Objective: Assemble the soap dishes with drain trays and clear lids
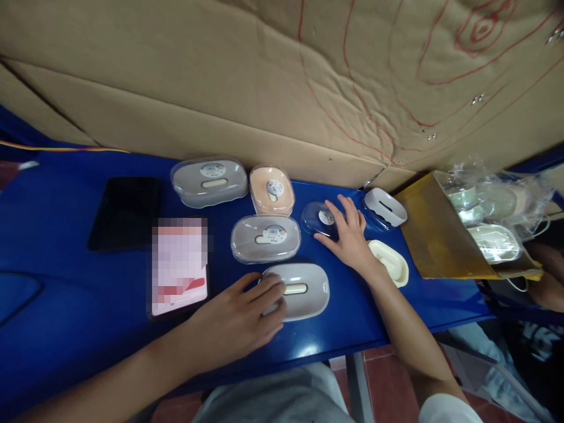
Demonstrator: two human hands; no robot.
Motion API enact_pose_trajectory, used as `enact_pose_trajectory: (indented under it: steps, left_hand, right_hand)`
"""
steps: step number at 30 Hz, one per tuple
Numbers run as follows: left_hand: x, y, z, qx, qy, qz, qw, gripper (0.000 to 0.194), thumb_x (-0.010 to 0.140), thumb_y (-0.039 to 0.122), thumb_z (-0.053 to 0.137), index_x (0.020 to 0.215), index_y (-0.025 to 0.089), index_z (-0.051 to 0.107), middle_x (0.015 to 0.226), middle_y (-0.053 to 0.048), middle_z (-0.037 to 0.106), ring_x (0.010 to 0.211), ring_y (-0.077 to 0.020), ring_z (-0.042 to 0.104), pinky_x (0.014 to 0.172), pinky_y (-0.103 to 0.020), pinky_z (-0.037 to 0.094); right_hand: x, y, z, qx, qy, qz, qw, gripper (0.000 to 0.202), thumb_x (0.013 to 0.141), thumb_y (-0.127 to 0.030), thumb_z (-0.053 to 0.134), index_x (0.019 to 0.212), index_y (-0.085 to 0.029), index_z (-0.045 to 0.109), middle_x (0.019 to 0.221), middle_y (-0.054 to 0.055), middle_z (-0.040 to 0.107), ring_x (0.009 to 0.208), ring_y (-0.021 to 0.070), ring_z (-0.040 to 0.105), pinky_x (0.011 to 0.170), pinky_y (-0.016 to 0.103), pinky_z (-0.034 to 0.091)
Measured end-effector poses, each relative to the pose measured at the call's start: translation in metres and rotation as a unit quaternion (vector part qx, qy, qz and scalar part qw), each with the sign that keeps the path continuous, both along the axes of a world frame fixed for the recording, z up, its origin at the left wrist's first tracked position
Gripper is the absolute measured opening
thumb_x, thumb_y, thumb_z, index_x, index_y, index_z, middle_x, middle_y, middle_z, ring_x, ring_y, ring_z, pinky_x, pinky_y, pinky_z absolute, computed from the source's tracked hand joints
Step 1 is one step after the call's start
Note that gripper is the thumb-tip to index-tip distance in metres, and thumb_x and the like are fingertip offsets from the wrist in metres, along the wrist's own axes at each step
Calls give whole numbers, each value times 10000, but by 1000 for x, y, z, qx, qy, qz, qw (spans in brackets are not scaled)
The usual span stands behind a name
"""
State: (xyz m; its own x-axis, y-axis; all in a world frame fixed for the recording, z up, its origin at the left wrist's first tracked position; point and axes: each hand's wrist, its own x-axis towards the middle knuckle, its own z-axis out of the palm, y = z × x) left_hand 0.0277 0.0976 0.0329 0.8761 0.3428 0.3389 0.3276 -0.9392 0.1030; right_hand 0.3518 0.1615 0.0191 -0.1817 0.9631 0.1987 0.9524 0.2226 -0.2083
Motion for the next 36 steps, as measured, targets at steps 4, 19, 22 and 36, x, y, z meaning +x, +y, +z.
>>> enact_pose_trajectory:
  steps: [4, 19, 22, 36]
  left_hand:
    - [-1, 0, 1, -10, -5, -4, 1000, 174, 1026, 253, 664, 1186, 188, 679, 1333, -107, 711, 1286, -295, 663, 1037, -456, 562]
    - [-4, 3, -4, -12, -60, 76, 995, 537, 1141, 367, 512, 1634, 166, 444, 1535, -262, 566, 1376, -383, 634, 1001, -519, 655]
    - [-4, 4, -5, -28, -52, 76, 995, 584, 1143, 459, 509, 1647, 172, 438, 1522, -255, 590, 1341, -390, 661, 970, -526, 665]
    - [-4, 4, -5, -18, -63, 83, 994, 431, 1142, 389, 537, 1497, 154, 604, 1457, -205, 659, 1274, -344, 710, 971, -482, 664]
  right_hand:
    - [16, -10, 12, -62, 40, 1, 997, 799, 1005, -651, 685, 1672, -285, 439, 1713, 194, 457, 1584, 424, 447, 1241, 696, 406]
    - [-48, -91, 55, -76, -23, 270, 960, 745, 1018, -620, 715, 1590, -176, 540, 1670, 221, 508, 1509, 389, 516, 1172, 606, 531]
    - [-50, -87, 45, -72, -24, 269, 960, 741, 1027, -630, 693, 1580, -160, 545, 1652, 236, 511, 1499, 402, 512, 1163, 614, 534]
    - [18, -62, 50, -128, 20, 96, 987, 801, 990, -501, 785, 1665, -351, 380, 1704, 157, 435, 1610, 388, 401, 1256, 656, 411]
